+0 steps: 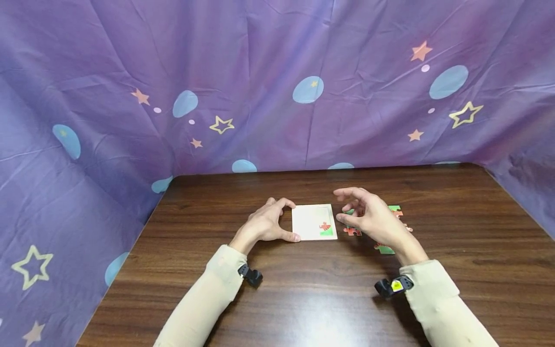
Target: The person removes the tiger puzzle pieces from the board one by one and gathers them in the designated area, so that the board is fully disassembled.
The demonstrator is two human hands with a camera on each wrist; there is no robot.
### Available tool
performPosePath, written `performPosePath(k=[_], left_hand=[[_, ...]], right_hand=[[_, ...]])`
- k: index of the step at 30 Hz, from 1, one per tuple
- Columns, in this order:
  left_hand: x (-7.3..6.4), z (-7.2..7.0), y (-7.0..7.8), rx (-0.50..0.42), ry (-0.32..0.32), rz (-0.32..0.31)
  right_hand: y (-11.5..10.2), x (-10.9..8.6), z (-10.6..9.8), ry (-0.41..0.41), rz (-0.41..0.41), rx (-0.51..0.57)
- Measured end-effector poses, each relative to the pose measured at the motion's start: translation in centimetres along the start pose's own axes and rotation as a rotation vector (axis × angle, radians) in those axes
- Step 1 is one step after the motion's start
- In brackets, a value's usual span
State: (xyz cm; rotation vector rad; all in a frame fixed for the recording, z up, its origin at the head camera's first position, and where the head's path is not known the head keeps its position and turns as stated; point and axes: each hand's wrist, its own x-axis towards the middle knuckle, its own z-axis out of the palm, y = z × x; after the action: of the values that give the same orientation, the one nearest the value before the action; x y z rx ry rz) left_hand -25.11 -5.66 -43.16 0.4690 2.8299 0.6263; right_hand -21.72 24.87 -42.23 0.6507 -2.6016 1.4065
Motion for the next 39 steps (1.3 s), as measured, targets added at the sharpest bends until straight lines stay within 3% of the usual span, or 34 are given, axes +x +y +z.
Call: performPosePath(k=[8, 20, 30, 39], left_hand=[[0.1, 0.0, -0.1, 0.003, 0.002, 0.001], [0.1, 0.0, -0.2, 0.008, 0.007, 0.008], [0.1, 0.1, -0.1, 0.000, 0.012, 0.006], [0.1, 0.2, -0.1, 0.002, 0.005, -0.002]], right_hand=[[0.4, 0.0, 1.2, -0.046, 0.023, 0.097], [1.3, 0.2, 2.6, -0.140, 0.010, 0.133], [1.7, 0.0, 3.1, -0.176, 0.032, 0.006], [1.6, -0.3, 3.5, -0.182, 0.020, -0.043]])
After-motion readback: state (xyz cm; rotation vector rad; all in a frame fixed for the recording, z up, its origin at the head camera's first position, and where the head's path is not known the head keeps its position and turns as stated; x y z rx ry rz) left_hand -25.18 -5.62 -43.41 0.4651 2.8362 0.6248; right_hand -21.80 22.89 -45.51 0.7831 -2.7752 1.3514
